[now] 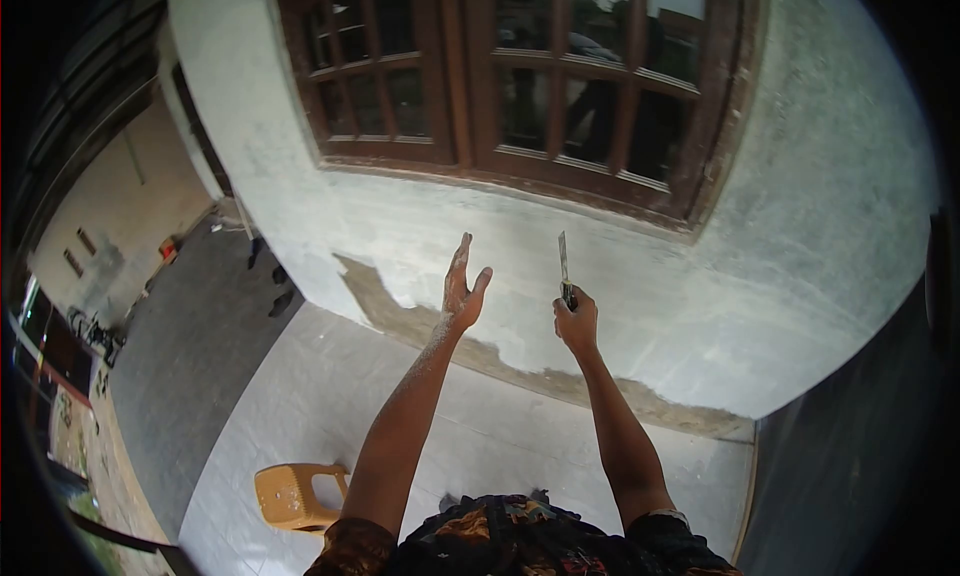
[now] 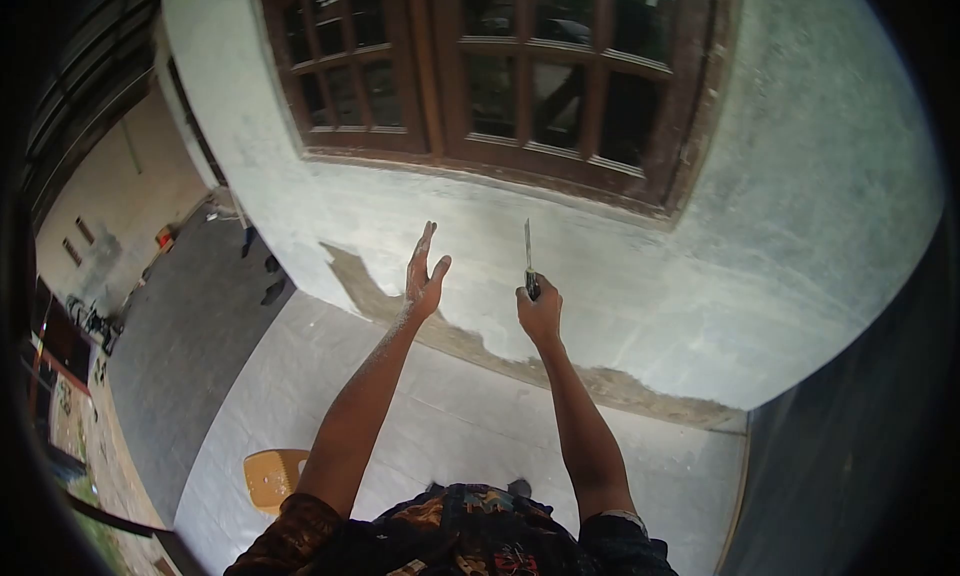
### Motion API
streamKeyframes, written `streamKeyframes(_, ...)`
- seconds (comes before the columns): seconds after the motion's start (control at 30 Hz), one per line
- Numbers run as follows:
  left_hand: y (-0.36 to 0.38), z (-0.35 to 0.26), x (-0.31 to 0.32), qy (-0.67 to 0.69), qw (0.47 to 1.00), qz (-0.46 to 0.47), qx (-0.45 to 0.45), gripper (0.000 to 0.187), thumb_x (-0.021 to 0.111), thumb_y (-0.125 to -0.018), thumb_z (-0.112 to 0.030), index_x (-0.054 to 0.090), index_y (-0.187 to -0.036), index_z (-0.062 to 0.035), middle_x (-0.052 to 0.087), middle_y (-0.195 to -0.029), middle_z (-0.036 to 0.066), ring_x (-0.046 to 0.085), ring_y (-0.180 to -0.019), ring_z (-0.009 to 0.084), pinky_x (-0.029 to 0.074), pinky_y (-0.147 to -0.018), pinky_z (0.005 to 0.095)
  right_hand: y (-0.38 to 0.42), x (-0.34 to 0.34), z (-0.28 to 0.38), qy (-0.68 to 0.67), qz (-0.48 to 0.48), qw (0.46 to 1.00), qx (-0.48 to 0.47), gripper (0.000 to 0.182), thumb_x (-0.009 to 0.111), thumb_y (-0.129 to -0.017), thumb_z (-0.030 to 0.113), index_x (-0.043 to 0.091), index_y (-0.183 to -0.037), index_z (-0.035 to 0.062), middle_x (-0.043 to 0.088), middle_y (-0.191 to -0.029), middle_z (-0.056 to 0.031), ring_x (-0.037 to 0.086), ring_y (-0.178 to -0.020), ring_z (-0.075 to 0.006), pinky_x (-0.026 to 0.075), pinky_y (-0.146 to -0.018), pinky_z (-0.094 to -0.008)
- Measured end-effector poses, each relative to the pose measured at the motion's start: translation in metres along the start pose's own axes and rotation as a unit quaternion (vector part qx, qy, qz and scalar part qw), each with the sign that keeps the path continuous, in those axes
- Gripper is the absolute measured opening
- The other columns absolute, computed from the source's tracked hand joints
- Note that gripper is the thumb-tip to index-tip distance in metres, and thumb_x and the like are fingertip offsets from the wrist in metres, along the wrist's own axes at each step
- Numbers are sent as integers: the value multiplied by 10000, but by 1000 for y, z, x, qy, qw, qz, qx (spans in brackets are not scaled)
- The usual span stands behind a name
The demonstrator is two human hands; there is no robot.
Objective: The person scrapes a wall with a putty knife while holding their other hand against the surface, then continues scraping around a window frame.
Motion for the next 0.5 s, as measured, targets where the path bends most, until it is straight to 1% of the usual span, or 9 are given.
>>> streamKeyframes(0.03, 5, 7, -25, -11, 1000, -15, -3, 677, 563, -905, -148, 222, -1479, -34, 325, -1492, 206, 291, -1387, 359, 236, -1137, 456, 3, 23, 18, -5, 13, 1000, -6, 185, 571, -849, 99, 604, -956, -48, 518, -562, -41, 478, -435, -115, 398, -417, -303)
streamKeyframes(0.07, 11, 13, -50, -21, 999, -31, -7, 671, 559, -906, -141, 226, -1478, -32, 330, -1489, 205, 293, -1386, 356, 231, -1140, 453, 9, 52, 29, -71, 50, 996, 19, 109, 553, -864, 84, 565, -890, -21, 509, -586, -28, 466, -412, -101, 382, -383, -277)
streamKeyframes(0.1, 15, 21, -73, -28, 999, -43, -10, 671, 559, -906, -141, 226, -1478, -32, 330, -1489, 205, 293, -1386, 356, 231, -1140, 453, 16, 80, 44, -133, 88, 986, 46, 85, 535, -879, 70, 525, -824, 6, 500, -610, -16, 454, -389, -86, 366, -349, -251)
streamKeyframes(0.13, 21, 31, -98, -35, 997, -61, -15, 673, 561, -903, -140, 229, -1477, -31, 326, -1493, 202, 289, -1389, 352, 225, -1142, 450, 23, 106, 57, -176, 116, 976, 55, 90, 514, -896, 86, 524, -837, 18, 514, -625, -22, 468, -404, -84, 370, -353, -243)
streamKeyframes(0.23, 39, 53, -165, -46, 993, -104, -42, 681, 567, -898, -165, 235, -1477, -31, 310, -1505, 189, 269, -1400, 337, 205, -1150, 447, 35, 173, 89, -176, 152, 972, 15, 93, 502, -907, 110, 521, -854, 36, 506, -626, -15, 467, -412, -78, 358, -349, -243)
streamKeyframes(0.3, 49, 65, -207, -43, 988, -130, -64, 684, 561, -899, -187, 232, -1482, -45, 297, -1515, 179, 256, -1407, 329, 197, -1154, 444, 43, 214, 99, -193, 180, 964, 12, 90, 501, -911, 125, 519, -862, 52, 489, -616, -3, 444, -409, -68, 340, -349, -240)
streamKeyframes(0.37, 61, 75, -245, -66, 984, -150, -72, 676, 548, -902, -193, 233, -1485, -58, 292, -1520, 171, 251, -1410, 323, 191, -1156, 442, 52, 254, 103, -177, 216, 960, 24, 90, 508, -910, 124, 515, -850, 58, 472, -606, 4, 419, -405, -64, 320, -347, -241)
streamKeyframes(0.43, 74, 81, -281, -84, 979, -175, -54, 675, 542, -897, -182, 235, -1486, -65, 290, -1522, 166, 243, -1414, 322, 192, -1156, 438, 63, 286, 118, -183, 232, 955, 19, 98, 516, -909, 129, 512, -840, 60, 464, -601, 7, 400, -398, -67, 312, -348, -242)
streamKeyframes(0.5, 87, 95, -313, -78, 974, -198, -76, 675, 540, -891, -176, 239, -1484, -63, 297, -1518, 168, 244, -1414, 323, 194, -1156, 434, 74, 317, 129, -203, 253, 945, 43, 104, 525, -907, 139, 516, -840, 60, 460, -595, 8, 402, -396, -75, 314, -350, -251)
Point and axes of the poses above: each hand's wrist, its own y-axis away from the middle knuckle, its own x-axis out of the palm, z = x × y, the point moved 10 cm from there along -y, towards the middle knuckle
